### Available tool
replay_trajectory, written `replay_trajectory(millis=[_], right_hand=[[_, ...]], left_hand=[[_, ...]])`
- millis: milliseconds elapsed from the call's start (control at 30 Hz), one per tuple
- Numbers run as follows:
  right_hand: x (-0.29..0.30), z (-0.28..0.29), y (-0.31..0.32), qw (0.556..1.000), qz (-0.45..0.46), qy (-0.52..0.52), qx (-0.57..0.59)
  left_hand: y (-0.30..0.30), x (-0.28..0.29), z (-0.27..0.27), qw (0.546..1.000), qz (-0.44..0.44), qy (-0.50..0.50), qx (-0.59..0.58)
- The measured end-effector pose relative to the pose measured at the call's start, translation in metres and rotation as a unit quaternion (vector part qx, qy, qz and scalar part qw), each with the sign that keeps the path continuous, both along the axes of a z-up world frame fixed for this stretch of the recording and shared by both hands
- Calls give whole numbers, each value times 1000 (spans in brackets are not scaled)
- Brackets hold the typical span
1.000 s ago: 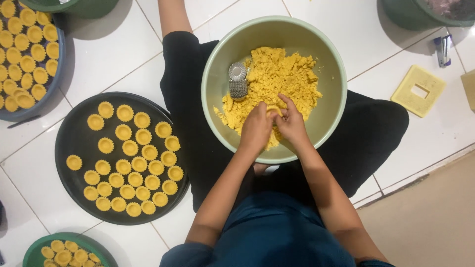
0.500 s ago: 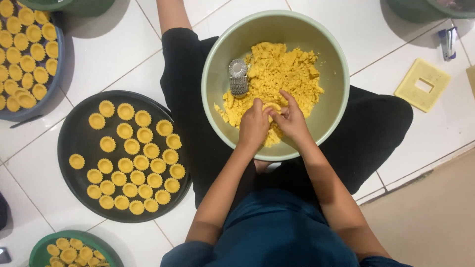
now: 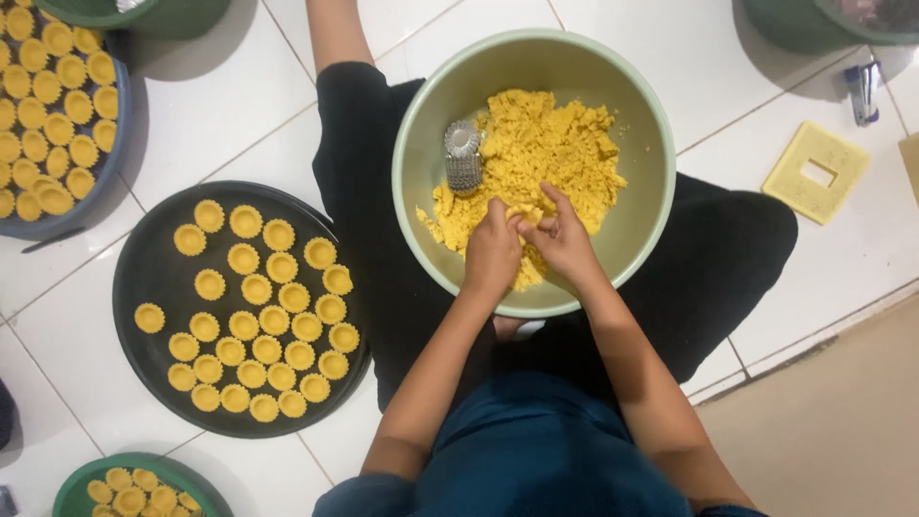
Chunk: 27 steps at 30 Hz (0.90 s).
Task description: Pressing dough into small metal tart molds and arranging them on a tray.
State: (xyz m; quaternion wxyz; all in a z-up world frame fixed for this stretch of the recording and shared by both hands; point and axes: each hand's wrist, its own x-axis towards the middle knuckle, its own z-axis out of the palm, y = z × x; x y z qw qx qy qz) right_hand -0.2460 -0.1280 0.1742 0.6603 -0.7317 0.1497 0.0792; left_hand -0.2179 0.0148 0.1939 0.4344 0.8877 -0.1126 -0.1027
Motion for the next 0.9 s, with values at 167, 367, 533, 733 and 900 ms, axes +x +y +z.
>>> replay_trajectory(millis=[167,367,533,733,900], right_hand=[[-1,0,-3,999,14,-16,-29],[0,-7,-3,999,15,-20,-27],[0,-7,-3,1000,20,5,19],[-1,6,-1,1000,14,2,-8],[-4,-6,-5,1000,13,0,7]], left_hand=[[0,-1,-1,999,-30,5,14],[4,4,3,999,-42,17,18],[5,1,-9,999,-22,1,-23],[1,-1,-14,998,5,-38,40],[1,2,-13,999,0,-47,4]])
